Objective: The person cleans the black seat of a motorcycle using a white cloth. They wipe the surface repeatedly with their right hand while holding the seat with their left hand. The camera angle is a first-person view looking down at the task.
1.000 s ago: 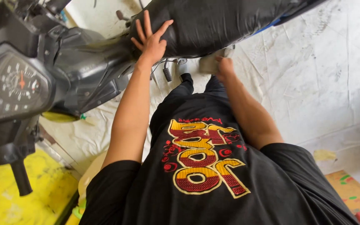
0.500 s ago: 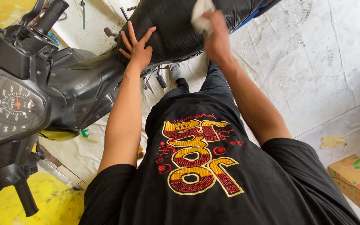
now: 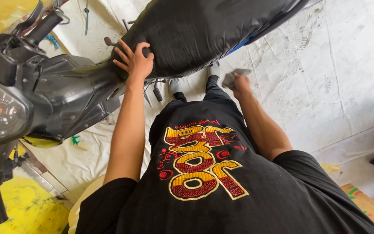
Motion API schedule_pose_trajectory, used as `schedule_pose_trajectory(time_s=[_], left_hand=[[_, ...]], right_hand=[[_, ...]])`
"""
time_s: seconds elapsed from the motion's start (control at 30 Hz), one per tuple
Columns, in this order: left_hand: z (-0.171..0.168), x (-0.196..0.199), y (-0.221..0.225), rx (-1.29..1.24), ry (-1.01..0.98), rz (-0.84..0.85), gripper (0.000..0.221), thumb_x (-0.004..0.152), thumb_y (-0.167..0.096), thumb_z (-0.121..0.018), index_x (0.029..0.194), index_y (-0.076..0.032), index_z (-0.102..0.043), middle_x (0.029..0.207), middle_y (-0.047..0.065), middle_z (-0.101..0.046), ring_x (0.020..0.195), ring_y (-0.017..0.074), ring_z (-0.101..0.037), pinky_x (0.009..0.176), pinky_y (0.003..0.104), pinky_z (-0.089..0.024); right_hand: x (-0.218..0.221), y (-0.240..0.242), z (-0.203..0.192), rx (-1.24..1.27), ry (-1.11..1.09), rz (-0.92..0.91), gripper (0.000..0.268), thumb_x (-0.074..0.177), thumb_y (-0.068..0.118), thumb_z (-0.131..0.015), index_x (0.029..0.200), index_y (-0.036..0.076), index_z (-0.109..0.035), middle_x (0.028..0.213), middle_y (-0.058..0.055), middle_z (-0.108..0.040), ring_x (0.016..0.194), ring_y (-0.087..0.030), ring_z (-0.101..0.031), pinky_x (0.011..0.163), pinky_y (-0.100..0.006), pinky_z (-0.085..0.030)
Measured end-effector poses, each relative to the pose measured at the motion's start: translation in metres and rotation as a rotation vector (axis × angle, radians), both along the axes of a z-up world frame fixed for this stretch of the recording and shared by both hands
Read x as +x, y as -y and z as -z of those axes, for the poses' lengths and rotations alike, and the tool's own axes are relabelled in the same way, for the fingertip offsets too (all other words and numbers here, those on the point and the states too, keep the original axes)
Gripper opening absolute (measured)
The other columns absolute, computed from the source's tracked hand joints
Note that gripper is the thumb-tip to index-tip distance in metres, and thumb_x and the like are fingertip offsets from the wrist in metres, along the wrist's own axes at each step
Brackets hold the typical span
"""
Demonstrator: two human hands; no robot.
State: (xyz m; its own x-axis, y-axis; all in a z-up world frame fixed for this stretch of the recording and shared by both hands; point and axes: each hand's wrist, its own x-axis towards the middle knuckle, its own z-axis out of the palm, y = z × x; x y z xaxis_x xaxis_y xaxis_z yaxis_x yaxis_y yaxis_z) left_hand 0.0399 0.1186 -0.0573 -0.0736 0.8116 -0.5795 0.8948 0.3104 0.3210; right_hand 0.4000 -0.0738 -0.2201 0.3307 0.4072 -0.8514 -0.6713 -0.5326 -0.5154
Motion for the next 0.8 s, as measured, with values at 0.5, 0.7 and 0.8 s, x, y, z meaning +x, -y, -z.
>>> schedule_pose_trajectory(time_s=[0.5,0.7,0.8], left_hand=[[0.055,0.061,0.04,0.053,-0.078,-0.062,0.113,0.097,-0.073,-0.05,0.164,-0.01,0.014,0.167,0.02,0.03,0.152,0.0447,0.03,0.124,0.065,0.01],[0.045,0.061,0.039,0.026,-0.086,-0.082,0.112,0.095,-0.067,-0.06,0.166,-0.011,0.006,0.169,0.019,0.023,0.154,0.0446,0.023,0.124,0.067,-0.002],[0.034,0.061,0.035,0.104,-0.078,-0.09,0.102,0.096,-0.059,-0.064,0.166,-0.01,-0.008,0.171,0.02,0.009,0.157,0.0454,0.009,0.122,0.066,-0.013]], right_hand=[[0.108,-0.199,-0.22,0.785,0.945,-0.373,0.033,0.116,0.021,-0.058,0.146,0.007,-0.06,0.14,-0.017,-0.073,0.127,-0.029,-0.068,0.114,-0.043,-0.052],[0.062,-0.175,-0.132,1.07,1.59,-0.997,0.065,0.088,-0.014,-0.051,0.148,0.011,-0.056,0.16,-0.012,-0.047,0.16,-0.038,-0.025,0.133,-0.061,-0.017],[0.007,-0.14,-0.198,1.079,0.816,-1.265,0.055,0.093,-0.001,-0.056,0.148,0.005,-0.054,0.152,-0.021,-0.054,0.149,-0.042,-0.031,0.122,-0.053,-0.022]])
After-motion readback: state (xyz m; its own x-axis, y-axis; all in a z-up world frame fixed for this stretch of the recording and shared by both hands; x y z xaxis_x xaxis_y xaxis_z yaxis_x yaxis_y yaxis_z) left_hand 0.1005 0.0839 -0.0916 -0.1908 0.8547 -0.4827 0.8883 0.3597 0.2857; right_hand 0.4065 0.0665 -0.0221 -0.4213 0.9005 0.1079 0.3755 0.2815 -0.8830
